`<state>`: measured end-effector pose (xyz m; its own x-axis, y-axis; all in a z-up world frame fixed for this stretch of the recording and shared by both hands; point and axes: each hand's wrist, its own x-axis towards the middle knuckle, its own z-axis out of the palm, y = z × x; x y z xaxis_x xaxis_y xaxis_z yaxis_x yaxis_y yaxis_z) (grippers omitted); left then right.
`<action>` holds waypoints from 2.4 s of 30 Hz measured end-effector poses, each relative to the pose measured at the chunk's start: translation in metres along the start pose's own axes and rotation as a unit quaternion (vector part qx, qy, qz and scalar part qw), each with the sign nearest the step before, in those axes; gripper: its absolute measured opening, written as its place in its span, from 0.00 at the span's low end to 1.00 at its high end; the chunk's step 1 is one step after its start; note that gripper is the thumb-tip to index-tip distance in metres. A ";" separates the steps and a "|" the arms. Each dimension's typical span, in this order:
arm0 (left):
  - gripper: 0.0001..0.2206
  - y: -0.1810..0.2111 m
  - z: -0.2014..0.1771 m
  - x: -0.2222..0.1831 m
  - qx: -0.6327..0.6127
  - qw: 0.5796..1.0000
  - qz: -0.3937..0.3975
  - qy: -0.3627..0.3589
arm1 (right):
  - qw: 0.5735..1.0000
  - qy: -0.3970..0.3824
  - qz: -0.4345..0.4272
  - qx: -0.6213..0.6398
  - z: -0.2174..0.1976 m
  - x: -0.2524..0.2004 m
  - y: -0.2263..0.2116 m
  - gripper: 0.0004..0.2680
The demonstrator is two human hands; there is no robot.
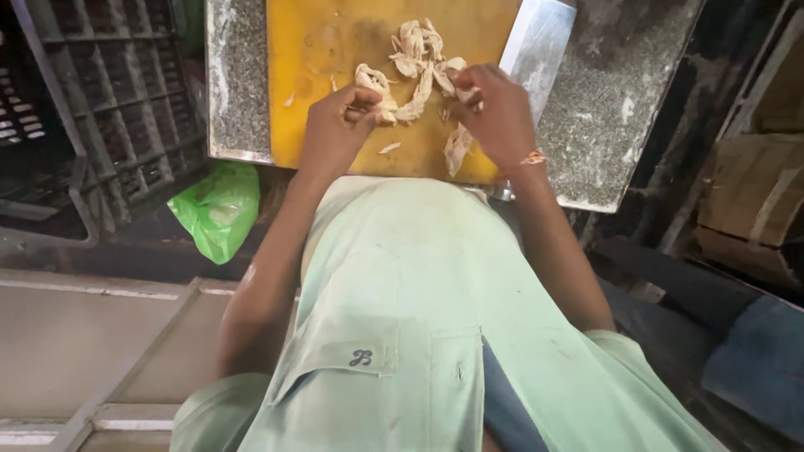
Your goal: The person shreds cooked chicken by hand on a yellow cutting board, occasionally using a cleaver to separate larger pieces.
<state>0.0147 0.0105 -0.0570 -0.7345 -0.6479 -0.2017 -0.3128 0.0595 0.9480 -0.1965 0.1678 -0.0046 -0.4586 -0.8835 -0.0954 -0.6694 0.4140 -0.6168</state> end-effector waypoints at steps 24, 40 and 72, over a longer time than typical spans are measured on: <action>0.11 0.005 -0.010 -0.029 0.202 0.979 0.021 -0.007 | 0.998 0.024 -0.012 -0.048 0.022 0.010 -0.031 0.10; 0.08 -0.007 -0.042 -0.026 0.081 0.990 0.056 0.103 | 0.994 0.037 -0.080 -0.064 0.071 0.009 0.021 0.10; 0.12 0.059 -0.035 0.127 0.124 0.988 0.065 -0.061 | 0.920 0.352 0.146 0.089 -0.119 0.019 0.045 0.09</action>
<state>-0.0760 -0.0948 -0.0180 -0.8405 -0.5271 -0.1251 -0.3384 0.3305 0.8810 -0.3048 0.1956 0.0584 -0.9102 -0.3543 0.2145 -0.3810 0.5132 -0.7691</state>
